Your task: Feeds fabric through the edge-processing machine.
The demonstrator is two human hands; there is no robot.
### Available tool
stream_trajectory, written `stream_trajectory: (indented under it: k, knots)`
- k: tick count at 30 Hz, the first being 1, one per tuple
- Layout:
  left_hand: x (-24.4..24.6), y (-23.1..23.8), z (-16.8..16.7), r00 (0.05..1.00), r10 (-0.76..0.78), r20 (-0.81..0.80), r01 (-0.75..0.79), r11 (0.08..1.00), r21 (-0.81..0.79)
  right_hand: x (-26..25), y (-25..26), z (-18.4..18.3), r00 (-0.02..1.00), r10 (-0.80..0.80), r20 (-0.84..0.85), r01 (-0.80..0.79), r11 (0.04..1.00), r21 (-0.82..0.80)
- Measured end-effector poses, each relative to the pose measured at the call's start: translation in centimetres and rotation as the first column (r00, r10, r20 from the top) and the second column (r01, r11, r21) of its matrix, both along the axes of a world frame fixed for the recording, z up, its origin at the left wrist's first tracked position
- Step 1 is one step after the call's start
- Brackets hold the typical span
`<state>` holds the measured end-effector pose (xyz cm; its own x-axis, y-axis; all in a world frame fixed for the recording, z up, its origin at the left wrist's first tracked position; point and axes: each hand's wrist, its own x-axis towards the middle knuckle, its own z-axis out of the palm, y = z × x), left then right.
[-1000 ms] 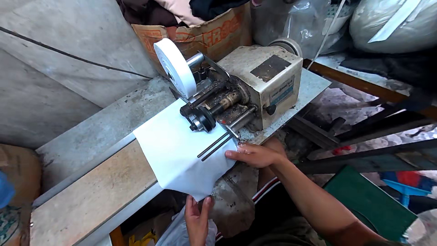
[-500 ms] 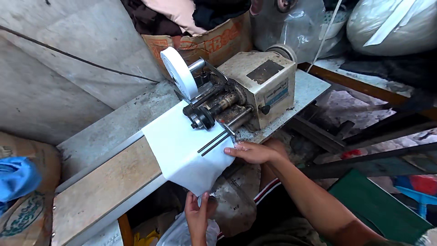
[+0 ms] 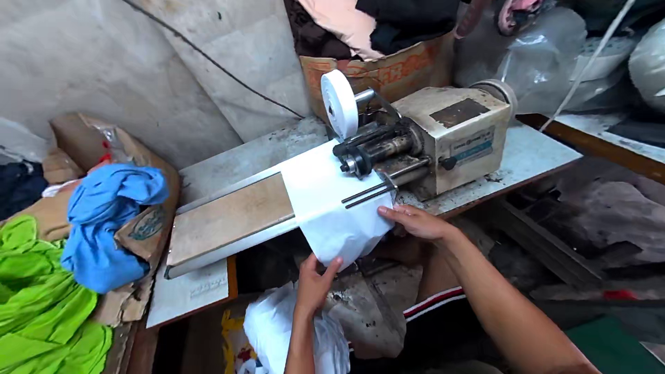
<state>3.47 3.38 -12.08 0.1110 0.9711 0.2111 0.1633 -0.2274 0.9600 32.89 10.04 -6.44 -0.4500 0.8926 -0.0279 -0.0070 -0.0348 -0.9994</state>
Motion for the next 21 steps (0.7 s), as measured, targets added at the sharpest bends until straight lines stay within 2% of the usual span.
stream_trajectory:
  k: [3, 10, 16, 21]
  knots:
    - [-0.5, 1.2, -0.3, 1.0, -0.02, 0.01, 0.02, 0.999, 0.04, 0.1, 0.0, -0.1, 1.0, -0.01, 0.005, 0.01, 1.0, 0.0]
    - [-0.8, 3.1, -1.9, 0.996, -0.056, 0.074, 0.054, 0.998, 0.024, 0.0, 0.0, -0.4, 0.998, -0.046, 0.043, 0.045, 0.999, 0.019]
    - [0.2, 2.5, -3.5, 0.982, -0.036, 0.185, 0.026, 0.998, 0.057, 0.2, 0.1, -1.6, 0.996, -0.068, 0.066, 0.058, 0.989, 0.138]
    - [-0.4, 3.3, -4.5, 0.98, -0.065, 0.19, 0.05, 0.995, 0.086, 0.6, 0.4, -1.4, 0.988, -0.051, 0.145, 0.022, 0.982, 0.19]
